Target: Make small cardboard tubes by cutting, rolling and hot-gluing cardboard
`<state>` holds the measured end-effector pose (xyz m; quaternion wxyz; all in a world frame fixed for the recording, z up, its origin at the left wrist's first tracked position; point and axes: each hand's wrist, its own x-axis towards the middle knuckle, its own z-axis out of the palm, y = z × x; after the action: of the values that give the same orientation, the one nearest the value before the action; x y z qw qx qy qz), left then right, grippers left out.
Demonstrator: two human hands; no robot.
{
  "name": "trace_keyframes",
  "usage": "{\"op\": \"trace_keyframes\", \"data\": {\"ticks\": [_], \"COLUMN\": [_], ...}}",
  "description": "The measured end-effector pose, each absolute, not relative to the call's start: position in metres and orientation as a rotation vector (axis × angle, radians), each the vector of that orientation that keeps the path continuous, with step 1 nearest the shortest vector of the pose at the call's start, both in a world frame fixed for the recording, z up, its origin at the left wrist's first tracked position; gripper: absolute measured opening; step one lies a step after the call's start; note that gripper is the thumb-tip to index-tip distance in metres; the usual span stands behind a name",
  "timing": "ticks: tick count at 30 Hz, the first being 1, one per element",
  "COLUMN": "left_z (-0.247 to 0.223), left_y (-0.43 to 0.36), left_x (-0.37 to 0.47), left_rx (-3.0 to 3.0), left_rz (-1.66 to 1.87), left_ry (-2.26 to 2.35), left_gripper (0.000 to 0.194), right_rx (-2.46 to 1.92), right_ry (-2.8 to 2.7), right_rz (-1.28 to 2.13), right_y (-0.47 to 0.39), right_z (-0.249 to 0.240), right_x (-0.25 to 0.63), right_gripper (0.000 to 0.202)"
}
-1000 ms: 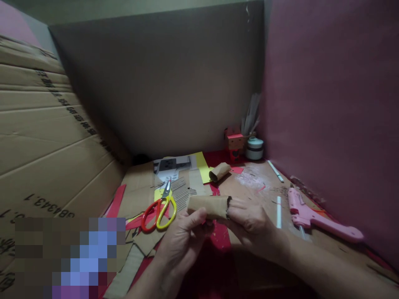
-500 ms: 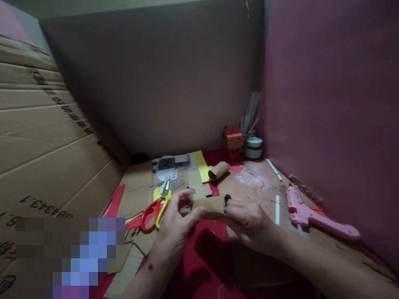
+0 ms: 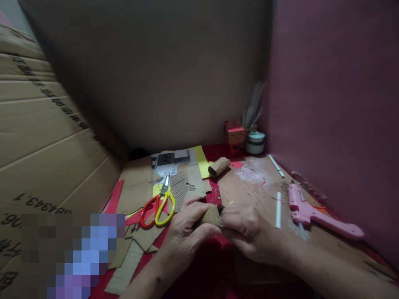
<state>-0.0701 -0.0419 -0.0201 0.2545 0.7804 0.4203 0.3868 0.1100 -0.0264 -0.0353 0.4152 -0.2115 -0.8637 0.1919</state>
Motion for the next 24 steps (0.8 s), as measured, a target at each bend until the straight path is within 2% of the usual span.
{"op": "trace_keyframes", "data": {"ticks": [4,10,15,20,24], "left_z": [-0.020,-0.023,-0.015,-0.013,-0.019], "left_y": [-0.044,-0.044,-0.036,-0.031,-0.030], "left_x": [-0.068,-0.069,-0.079,-0.081,-0.075], "left_rx": [2.201,2.051,1.609,1.450,1.405], "left_rz": [1.054,1.004,0.917,0.896,1.015], "left_ry": [1.075,1.096,1.212,1.138,1.099], "left_gripper": [0.008,0.011,0.047,0.025,0.021], "right_rx": [-0.527,-0.542,-0.744,-0.928,-0.945], "right_ry": [-2.150,-2.105,-1.932,-1.742,-1.649], "right_rz": [0.585,0.689,0.909,1.204,1.310], "right_y": [-0.028,-0.030,-0.023,-0.016,-0.016], "right_z": [-0.035,-0.036,-0.035,-0.030,-0.029], "right_x": [0.109,0.108,0.115,0.119,0.118], "right_gripper": [0.022,0.019,0.021,0.024,0.025]}}
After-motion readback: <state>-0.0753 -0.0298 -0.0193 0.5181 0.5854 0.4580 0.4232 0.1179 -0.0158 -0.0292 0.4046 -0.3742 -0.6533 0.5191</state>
